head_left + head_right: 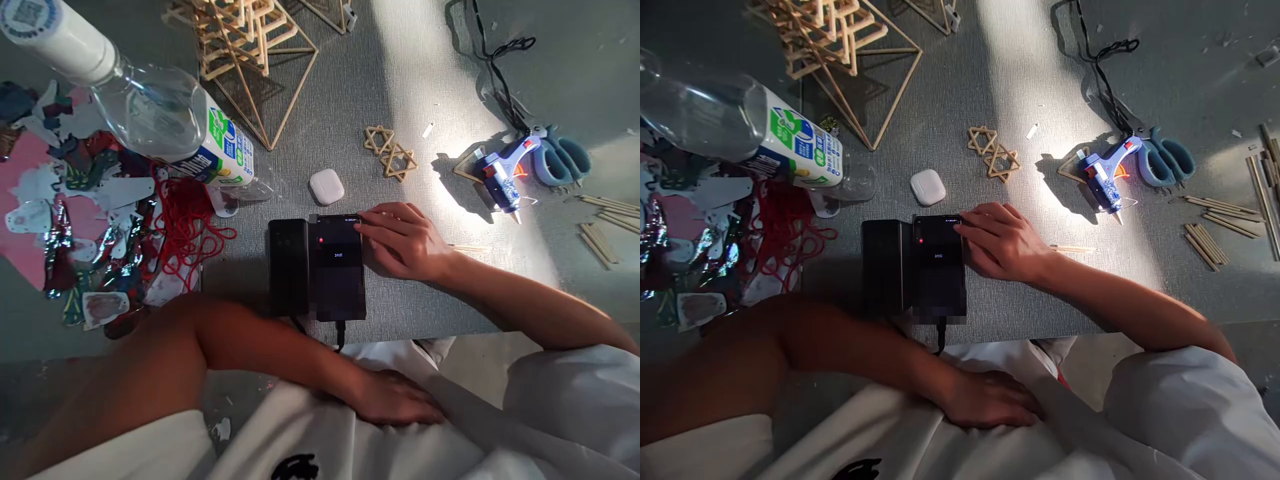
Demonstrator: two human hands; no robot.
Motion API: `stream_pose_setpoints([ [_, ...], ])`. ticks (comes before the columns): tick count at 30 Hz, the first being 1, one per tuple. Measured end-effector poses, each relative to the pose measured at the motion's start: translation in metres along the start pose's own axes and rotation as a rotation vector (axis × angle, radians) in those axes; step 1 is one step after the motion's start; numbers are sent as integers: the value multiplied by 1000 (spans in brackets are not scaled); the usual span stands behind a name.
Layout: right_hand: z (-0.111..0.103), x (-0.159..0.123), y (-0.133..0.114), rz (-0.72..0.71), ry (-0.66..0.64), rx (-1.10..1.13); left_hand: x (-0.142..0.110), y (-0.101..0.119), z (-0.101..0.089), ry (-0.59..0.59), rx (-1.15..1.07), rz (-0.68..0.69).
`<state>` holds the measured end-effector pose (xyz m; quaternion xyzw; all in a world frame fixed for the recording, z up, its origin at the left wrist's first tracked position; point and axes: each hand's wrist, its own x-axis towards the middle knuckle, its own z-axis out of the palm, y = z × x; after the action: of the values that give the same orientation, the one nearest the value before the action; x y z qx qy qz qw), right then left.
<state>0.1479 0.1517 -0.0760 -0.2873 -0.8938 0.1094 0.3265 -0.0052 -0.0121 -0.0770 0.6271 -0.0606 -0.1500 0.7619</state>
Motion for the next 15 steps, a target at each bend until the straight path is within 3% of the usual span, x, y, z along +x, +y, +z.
stream_pose_setpoints([
  [5,-1,1,0,-11,-3,2,4,-11,10,119,-59,-34],
  [9,-2,0,0,5,-21,5,8,-16,13,117,-155,-106],
  [15,-2,-1,0,50,-55,30,10,-27,18,160,-129,70],
])
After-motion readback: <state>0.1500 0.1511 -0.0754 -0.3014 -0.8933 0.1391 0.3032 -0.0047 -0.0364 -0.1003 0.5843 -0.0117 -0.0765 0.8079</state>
